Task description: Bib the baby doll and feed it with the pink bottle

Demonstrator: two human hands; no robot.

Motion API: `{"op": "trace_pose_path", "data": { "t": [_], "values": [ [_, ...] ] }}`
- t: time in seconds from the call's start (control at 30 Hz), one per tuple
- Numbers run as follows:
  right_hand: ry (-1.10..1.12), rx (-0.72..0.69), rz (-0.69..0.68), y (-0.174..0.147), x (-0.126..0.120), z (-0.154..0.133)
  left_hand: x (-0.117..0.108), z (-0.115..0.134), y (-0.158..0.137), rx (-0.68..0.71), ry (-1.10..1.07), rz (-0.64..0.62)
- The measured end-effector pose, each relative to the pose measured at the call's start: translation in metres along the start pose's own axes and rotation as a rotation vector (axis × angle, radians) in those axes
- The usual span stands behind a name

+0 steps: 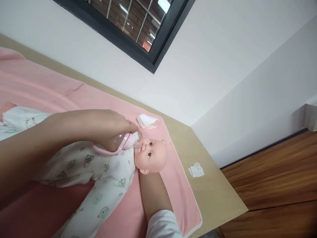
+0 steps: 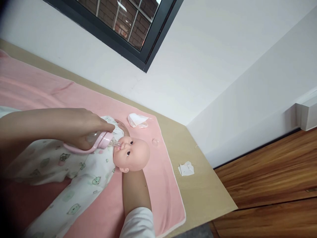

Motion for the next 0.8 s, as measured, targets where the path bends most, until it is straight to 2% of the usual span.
{"op": "trace_pose_path", "data": {
  "t": [0.1, 0.13, 0.2, 0.23, 0.3, 0.4, 0.5, 0.6, 0.7, 0.77, 0.8],
  "values": [
    [-0.524, 0.125, -0.561, -0.023, 0.019, 0.025, 0.000, 0.001, -0.001, -0.006, 0.025, -0.007],
    [-0.671, 0.135, -0.702, -0.033, 0.020, 0.033, 0.000, 0.001, -0.001, -0.007, 0.032, -0.009],
    [-0.821, 0.117, -0.830, -0.043, 0.016, 0.040, 0.000, 0.001, -0.001, -0.006, 0.042, -0.004],
    [-0.844, 0.104, -0.839, -0.044, 0.014, 0.040, 0.000, 0.000, -0.001, -0.005, 0.045, -0.004],
    [-0.798, 0.092, -0.775, -0.041, 0.009, 0.036, 0.001, 0.000, -0.001, 0.003, 0.038, -0.001],
    [-0.560, 0.107, -0.704, -0.037, 0.005, 0.030, -0.001, 0.001, 0.000, 0.019, 0.021, 0.015],
    [-0.403, 0.113, -0.699, -0.035, 0.002, 0.027, -0.002, 0.002, 0.000, 0.025, 0.025, 0.022],
    [-0.426, 0.105, -0.738, -0.037, 0.002, 0.028, 0.000, 0.000, 0.000, 0.008, 0.041, -0.005],
    [-0.605, 0.116, -0.789, -0.041, 0.004, 0.035, 0.003, -0.002, 0.001, 0.012, 0.040, -0.010],
    [-0.634, 0.146, -0.747, -0.039, 0.005, 0.036, 0.004, -0.003, 0.002, 0.020, 0.035, 0.001],
    [-0.575, 0.164, -0.705, -0.037, 0.006, 0.035, 0.004, -0.003, 0.001, 0.018, 0.034, 0.004]
  ]
}}
Point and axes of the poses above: each hand's wrist, its own y-axis towards the middle knuckle, its own x-axis out of the palm, z = x × y, the point moved 9 cm from there along y, towards the middle knuckle, and after that the axes turned 1 degree about z, right-handed, at the moved point
